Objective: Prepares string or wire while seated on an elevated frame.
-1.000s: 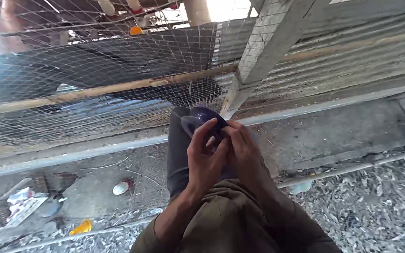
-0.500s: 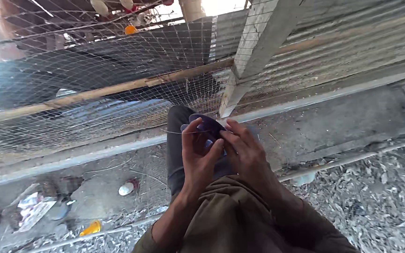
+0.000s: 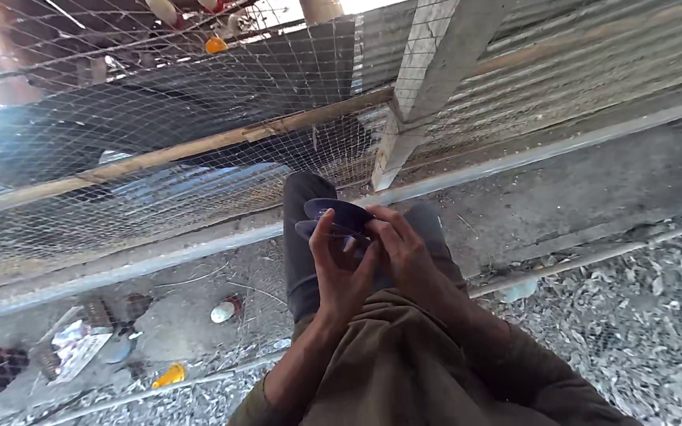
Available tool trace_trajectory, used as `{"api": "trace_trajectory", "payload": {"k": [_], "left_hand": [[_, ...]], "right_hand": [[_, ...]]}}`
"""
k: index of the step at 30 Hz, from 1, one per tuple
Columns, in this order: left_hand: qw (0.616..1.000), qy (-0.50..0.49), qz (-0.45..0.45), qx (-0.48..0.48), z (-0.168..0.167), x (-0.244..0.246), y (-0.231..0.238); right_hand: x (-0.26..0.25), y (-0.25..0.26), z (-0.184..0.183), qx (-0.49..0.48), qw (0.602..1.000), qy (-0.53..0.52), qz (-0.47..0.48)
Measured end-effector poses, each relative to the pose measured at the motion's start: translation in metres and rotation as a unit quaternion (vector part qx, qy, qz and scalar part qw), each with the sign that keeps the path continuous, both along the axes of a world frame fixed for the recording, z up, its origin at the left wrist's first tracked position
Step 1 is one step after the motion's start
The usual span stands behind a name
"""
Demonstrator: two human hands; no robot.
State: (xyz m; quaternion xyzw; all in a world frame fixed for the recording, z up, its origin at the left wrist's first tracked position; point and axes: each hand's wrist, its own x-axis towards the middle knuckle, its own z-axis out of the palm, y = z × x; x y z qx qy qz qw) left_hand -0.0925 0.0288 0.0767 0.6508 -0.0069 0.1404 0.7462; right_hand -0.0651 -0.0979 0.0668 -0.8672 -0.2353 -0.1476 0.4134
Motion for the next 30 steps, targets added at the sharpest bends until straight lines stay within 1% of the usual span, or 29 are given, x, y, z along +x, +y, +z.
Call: {"api": "trace_trajectory", "payload": {"k": [4,9,16,19,22,25,28,30], "left_hand": [[1.0,0.006,0.003,-0.025,-0.009,-0.004,0.001],[0.998,0.023,-0.026,-0.056,-0.016,-0.017,0.001],[0.994,0.093,-0.034,-0.045,-0.007,-0.018,0.001],[0.992,0.121,-0.023,0.012,-0.002,-0.014,0.001],[0.986,0.145,-0.034,0.068,-0.003,-0.007,0.003],[0.972,0.19,-0.096,0.1,-0.005,-0.002,0.01],[0.957,0.205,-0.161,0.131,-0.006,-0.003,0.021],[0.937,0.22,-0.212,0.17,-0.004,-0.003,0.029]], "right_hand": [[-0.003,0.001,-0.002,0.008,1.0,0.008,0.0],[-0.008,-0.005,0.001,0.018,1.0,0.018,0.009],[-0.01,-0.01,0.005,0.01,1.0,0.023,0.01],[-0.01,-0.011,0.005,-0.001,0.999,0.035,0.009],[-0.011,-0.012,0.013,-0.072,0.996,0.06,-0.002],[-0.013,-0.016,0.023,-0.149,0.985,0.084,0.007],[-0.015,-0.024,0.031,-0.177,0.976,0.117,0.048],[-0.016,-0.029,0.036,-0.189,0.968,0.146,0.081]]}}
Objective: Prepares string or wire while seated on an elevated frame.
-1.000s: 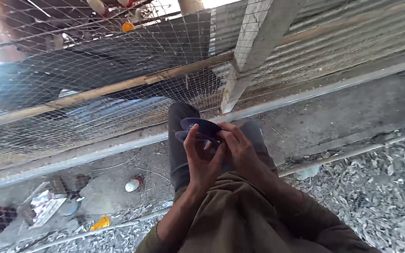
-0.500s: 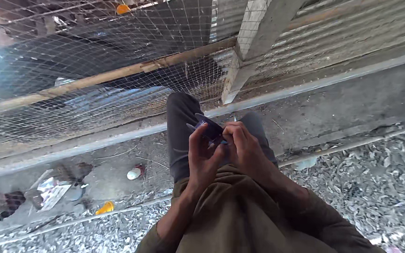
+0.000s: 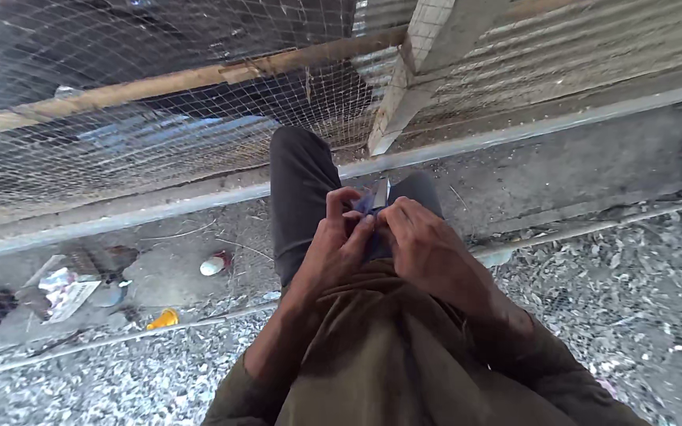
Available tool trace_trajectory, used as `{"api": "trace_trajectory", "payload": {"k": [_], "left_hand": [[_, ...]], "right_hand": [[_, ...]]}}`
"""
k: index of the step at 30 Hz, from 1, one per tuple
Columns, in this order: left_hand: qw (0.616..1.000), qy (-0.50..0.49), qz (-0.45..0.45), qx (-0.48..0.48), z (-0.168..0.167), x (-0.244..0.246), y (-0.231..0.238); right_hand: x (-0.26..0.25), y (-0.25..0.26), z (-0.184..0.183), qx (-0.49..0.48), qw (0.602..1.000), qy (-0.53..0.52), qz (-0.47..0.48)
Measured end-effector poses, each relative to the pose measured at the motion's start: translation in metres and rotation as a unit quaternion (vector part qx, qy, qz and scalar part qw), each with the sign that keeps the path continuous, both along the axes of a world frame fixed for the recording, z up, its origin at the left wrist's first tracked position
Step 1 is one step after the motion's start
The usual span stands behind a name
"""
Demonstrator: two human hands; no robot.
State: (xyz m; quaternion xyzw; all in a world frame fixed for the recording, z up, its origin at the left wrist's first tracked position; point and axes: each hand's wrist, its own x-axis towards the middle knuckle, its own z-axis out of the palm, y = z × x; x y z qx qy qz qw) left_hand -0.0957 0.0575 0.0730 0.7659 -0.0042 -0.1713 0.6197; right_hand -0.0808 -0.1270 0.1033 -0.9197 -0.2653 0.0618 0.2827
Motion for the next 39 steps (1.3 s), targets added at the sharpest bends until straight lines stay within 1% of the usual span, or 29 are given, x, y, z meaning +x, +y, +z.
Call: {"api": "trace_trajectory", "payload": {"k": [2,3,7,9,10,12,14,15,17,19,21,24,28,31,34,37,39], "left_hand": [[0.998,0.018,-0.051,0.018,0.002,0.0,0.008],[0.997,0.027,-0.071,0.008,0.002,-0.001,0.011],[0.98,0.109,-0.118,-0.122,-0.005,-0.007,0.025],[0.968,0.145,-0.127,-0.163,-0.01,-0.01,0.03],[0.966,0.153,-0.124,-0.169,-0.013,-0.012,0.031],[0.979,0.125,-0.088,-0.131,-0.016,-0.016,0.03],[0.996,0.048,-0.029,-0.071,-0.021,-0.02,0.026],[0.998,-0.003,-0.004,-0.055,-0.024,-0.022,0.026],[0.996,-0.083,0.015,-0.043,-0.028,-0.025,0.028],[0.993,-0.112,0.023,-0.044,-0.025,-0.029,0.031],[0.993,-0.112,0.02,-0.017,-0.017,-0.036,0.033],[0.994,-0.099,0.01,0.054,-0.005,-0.048,0.033],[0.99,-0.057,-0.047,0.121,0.004,-0.055,0.033],[0.987,-0.034,-0.072,0.141,0.007,-0.054,0.033],[0.988,-0.018,-0.08,0.133,0.001,-0.052,0.026],[0.988,-0.022,-0.086,0.126,-0.008,-0.05,0.019],[0.985,-0.04,-0.091,0.14,-0.013,-0.047,0.014]], "right_hand": [[0.0,-0.004,0.003,0.005,0.999,0.037,0.031],[0.001,-0.006,0.004,0.014,0.997,0.059,0.045],[0.009,-0.013,0.003,0.068,0.973,0.187,0.117],[0.012,-0.013,-0.003,0.087,0.96,0.227,0.138],[0.013,-0.013,-0.007,0.091,0.956,0.239,0.144],[0.015,-0.013,-0.013,0.101,0.953,0.249,0.14],[0.017,-0.014,-0.016,0.101,0.953,0.255,0.127],[0.018,-0.015,-0.017,0.103,0.953,0.258,0.121],[0.017,-0.017,-0.018,0.11,0.953,0.26,0.113],[0.014,-0.018,-0.018,0.117,0.952,0.262,0.105],[0.011,-0.02,-0.017,0.124,0.953,0.259,0.099],[0.004,-0.02,-0.016,0.122,0.955,0.252,0.094],[-0.009,-0.018,-0.013,0.099,0.967,0.21,0.101],[-0.016,-0.016,-0.015,0.099,0.974,0.172,0.105],[-0.021,-0.014,-0.019,0.081,0.979,0.158,0.1],[-0.023,-0.013,-0.026,0.063,0.983,0.151,0.089],[-0.023,-0.013,-0.028,0.054,0.984,0.149,0.081]]}}
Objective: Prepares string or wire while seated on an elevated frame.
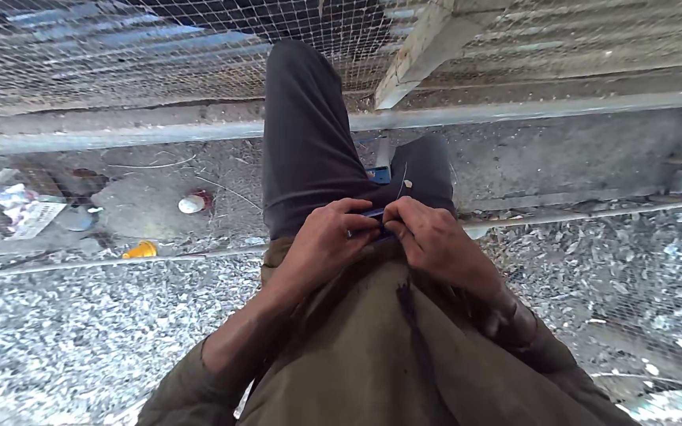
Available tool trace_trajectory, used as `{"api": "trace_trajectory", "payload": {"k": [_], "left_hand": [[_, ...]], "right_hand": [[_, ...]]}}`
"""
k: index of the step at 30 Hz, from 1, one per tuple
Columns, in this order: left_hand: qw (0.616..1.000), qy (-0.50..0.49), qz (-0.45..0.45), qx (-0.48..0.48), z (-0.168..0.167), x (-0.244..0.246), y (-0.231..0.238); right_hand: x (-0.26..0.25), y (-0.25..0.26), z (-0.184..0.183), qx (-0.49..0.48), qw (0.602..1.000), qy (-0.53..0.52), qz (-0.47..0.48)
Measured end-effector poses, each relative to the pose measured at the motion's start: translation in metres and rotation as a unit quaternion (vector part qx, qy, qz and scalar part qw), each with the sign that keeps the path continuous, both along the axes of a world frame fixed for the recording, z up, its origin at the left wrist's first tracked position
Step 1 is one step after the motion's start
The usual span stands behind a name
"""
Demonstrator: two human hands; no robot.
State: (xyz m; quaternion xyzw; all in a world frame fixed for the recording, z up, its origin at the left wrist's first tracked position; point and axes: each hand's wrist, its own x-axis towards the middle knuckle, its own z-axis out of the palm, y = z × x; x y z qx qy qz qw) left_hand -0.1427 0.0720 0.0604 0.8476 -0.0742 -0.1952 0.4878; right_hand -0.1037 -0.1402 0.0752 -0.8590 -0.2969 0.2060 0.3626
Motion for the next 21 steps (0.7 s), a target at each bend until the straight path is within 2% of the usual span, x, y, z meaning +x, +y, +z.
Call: {"api": "trace_trajectory", "payload": {"k": [11,21], "left_hand": [[0.997,-0.061,-0.024,0.03,-0.009,0.007,-0.026],[0.996,-0.078,-0.014,0.031,-0.01,0.004,-0.021]], "right_hand": [[0.005,-0.015,-0.003,-0.04,0.998,0.03,-0.027],[0.006,-0.02,-0.003,-0.011,1.0,0.007,-0.025]]}}
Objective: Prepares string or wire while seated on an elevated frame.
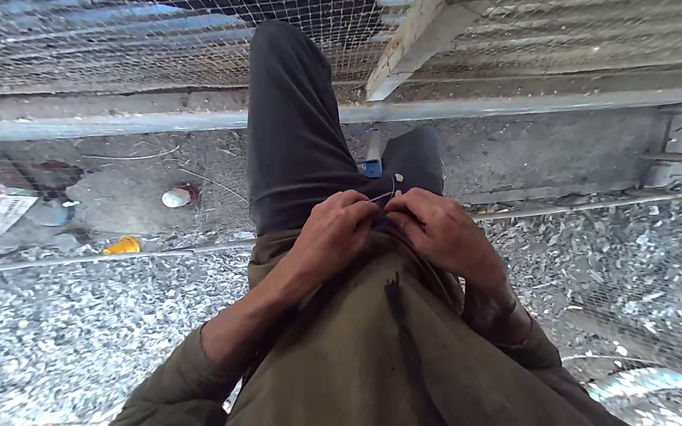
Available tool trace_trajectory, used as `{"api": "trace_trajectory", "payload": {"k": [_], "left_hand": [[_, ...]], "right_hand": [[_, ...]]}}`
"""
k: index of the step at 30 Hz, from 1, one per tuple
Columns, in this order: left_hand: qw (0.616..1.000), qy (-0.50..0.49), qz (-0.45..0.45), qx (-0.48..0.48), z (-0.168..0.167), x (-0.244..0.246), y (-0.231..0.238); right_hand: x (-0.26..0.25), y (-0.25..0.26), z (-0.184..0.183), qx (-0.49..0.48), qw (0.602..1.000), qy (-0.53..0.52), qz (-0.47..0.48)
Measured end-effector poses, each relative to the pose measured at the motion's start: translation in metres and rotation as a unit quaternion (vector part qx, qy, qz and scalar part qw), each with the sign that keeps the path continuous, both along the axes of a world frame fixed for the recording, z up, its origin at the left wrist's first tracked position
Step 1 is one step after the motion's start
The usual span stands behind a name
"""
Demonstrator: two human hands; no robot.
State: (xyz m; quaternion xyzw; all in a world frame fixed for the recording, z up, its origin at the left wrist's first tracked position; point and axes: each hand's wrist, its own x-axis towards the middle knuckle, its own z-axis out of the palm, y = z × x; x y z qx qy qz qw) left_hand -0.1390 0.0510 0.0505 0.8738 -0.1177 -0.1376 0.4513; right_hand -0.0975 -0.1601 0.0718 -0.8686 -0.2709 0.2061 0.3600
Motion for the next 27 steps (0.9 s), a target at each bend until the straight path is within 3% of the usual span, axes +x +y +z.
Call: {"api": "trace_trajectory", "payload": {"k": [15,27], "left_hand": [[0.999,0.002,0.014,-0.032,-0.002,-0.006,0.003],[0.988,0.088,0.001,-0.127,-0.004,-0.016,0.02]], "right_hand": [[0.006,0.005,-0.002,0.0,1.0,-0.01,0.011],[0.007,0.006,-0.002,0.02,0.999,0.01,0.027]]}}
